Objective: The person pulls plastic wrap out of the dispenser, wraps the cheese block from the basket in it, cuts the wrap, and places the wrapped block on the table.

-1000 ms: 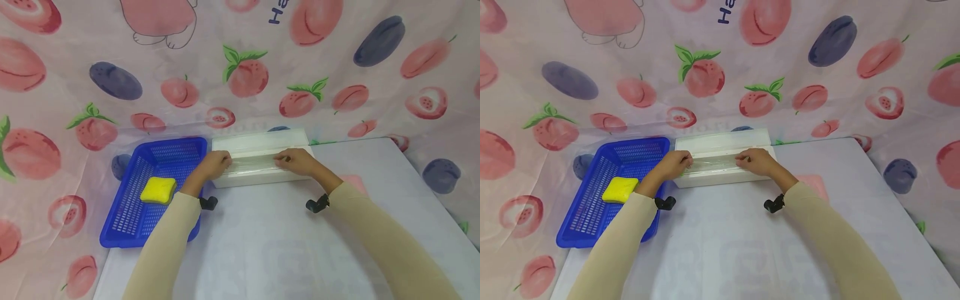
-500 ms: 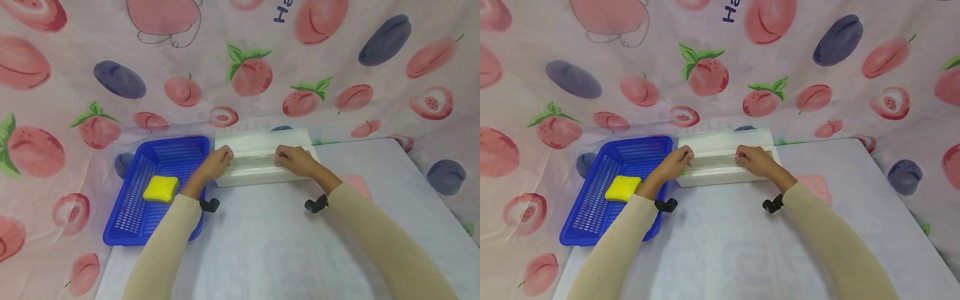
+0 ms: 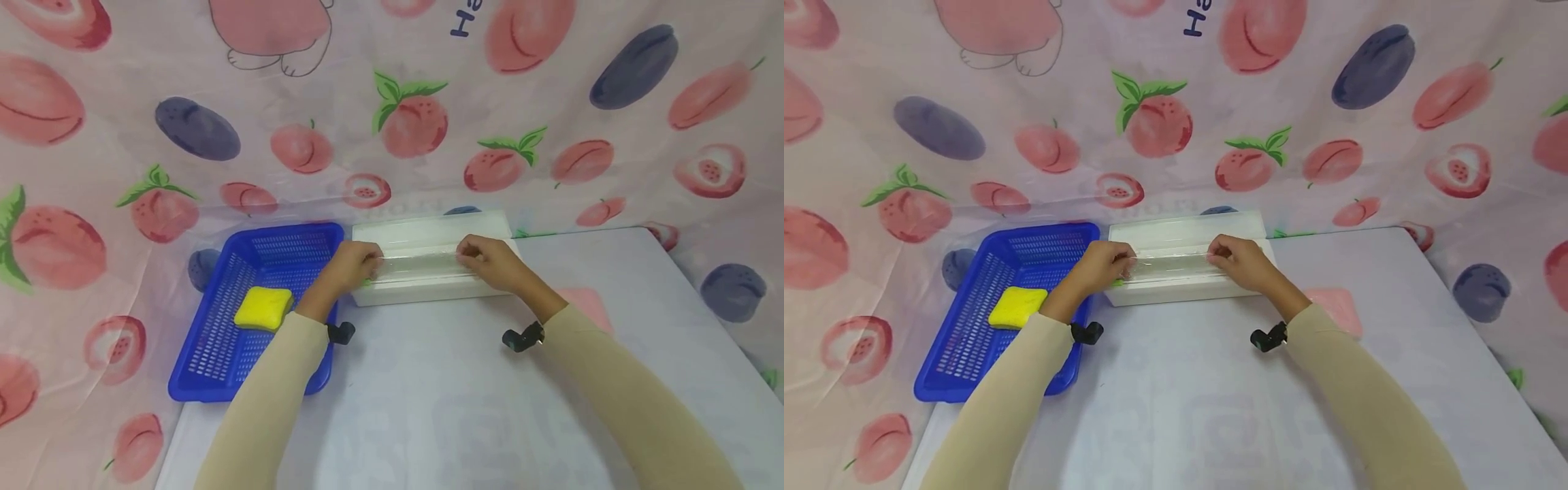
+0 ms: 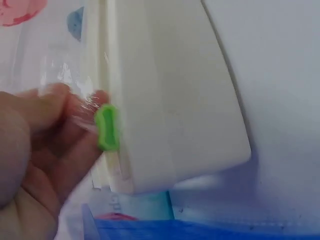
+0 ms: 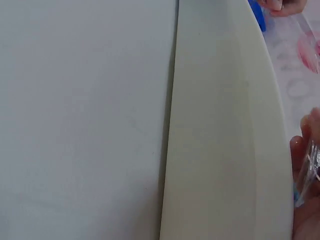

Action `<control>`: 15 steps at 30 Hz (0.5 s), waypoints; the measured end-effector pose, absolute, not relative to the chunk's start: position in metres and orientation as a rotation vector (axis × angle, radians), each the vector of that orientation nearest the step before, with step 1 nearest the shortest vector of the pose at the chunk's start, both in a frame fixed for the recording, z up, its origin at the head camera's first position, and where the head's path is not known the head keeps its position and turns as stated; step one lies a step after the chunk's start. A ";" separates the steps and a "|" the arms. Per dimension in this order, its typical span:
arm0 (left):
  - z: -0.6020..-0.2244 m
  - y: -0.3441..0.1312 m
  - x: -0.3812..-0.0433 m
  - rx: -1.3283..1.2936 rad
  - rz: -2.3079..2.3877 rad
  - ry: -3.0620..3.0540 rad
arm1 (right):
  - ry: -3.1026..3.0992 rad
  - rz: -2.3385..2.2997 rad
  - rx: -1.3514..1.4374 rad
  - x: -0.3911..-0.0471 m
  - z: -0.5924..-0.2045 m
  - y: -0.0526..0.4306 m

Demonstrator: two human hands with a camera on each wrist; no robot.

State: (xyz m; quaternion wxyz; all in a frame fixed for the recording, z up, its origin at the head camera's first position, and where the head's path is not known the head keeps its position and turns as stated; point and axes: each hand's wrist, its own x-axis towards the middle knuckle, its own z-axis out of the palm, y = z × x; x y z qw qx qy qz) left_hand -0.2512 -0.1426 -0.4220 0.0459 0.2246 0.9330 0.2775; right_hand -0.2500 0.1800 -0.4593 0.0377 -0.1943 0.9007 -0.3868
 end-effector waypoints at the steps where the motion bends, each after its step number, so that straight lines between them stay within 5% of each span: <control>1: -0.423 -0.144 -0.251 0.651 0.918 2.835 | 2.755 -1.184 -0.589 -0.250 -0.459 0.182; 15: -0.427 -0.141 -0.257 0.435 1.403 2.692 | 2.610 -1.318 -0.544 -0.255 -0.464 0.200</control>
